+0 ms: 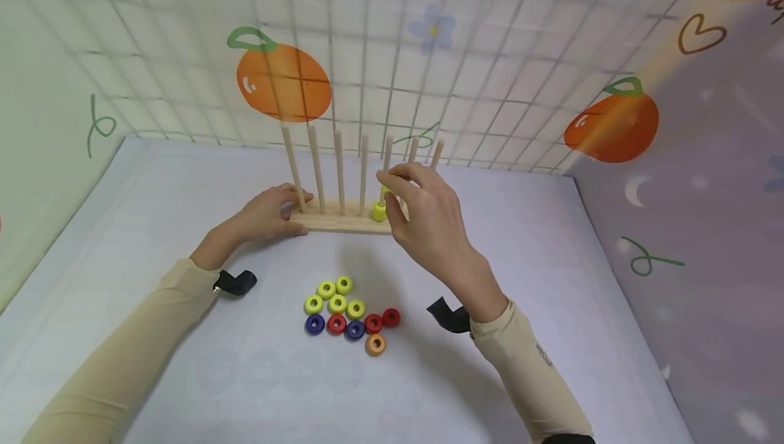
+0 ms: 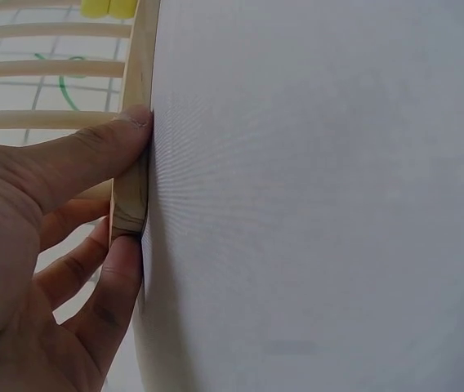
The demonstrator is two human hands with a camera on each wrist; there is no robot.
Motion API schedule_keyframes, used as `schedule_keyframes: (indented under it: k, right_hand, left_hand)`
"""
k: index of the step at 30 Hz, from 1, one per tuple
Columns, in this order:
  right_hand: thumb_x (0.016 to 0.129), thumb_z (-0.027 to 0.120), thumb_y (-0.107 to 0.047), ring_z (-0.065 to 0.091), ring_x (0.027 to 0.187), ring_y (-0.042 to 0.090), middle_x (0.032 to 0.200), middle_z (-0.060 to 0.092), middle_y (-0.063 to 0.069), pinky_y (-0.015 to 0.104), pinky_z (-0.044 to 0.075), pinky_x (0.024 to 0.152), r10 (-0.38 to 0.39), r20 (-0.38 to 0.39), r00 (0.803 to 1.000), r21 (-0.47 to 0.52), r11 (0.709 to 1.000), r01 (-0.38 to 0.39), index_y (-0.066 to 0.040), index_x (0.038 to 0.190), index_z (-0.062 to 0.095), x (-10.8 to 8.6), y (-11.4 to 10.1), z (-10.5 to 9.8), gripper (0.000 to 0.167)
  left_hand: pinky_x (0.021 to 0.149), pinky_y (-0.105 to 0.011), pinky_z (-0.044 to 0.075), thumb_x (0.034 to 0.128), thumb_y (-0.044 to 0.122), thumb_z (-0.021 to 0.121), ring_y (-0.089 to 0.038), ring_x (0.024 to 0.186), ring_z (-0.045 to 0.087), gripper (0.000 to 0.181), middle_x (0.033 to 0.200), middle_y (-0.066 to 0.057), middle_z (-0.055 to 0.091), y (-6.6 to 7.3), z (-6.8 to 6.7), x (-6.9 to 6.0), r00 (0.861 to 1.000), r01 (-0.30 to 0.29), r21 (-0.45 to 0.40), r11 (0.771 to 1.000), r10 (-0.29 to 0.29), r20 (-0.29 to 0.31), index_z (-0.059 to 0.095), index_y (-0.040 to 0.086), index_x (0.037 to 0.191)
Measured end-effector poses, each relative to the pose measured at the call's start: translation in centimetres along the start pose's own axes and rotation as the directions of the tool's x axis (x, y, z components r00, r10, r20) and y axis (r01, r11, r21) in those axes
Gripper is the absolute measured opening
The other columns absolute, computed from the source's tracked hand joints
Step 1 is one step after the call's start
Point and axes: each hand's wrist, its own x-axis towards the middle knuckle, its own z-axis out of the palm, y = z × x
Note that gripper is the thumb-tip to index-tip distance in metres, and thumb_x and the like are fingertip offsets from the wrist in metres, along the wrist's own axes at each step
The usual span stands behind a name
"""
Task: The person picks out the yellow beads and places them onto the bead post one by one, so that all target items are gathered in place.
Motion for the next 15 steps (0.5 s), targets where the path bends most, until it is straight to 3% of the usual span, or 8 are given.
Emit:
schedule_keyframes:
  k: [15]
  right_hand:
    - [0.087, 0.069, 0.005, 0.064, 0.093, 0.026, 0.109, 0.069, 0.012, 0.039, 0.05, 0.068, -0.009, -0.032, 0.999, 0.01, 1.0, 0.009, 0.001, 0.115, 0.074, 1.7, 1.3, 0.0, 0.029]
  left_hand:
    - [0.104, -0.054, 0.038, 0.0806, 0.028, 0.085, -0.038, 0.134, 0.042, 0.069, 0.144, -0.015, 0.05, -0.2, 0.0, 0.1, 1.0, -0.009, 0.005, 1.0, 0.009, 0.005, 0.058, 0.007, 0.141]
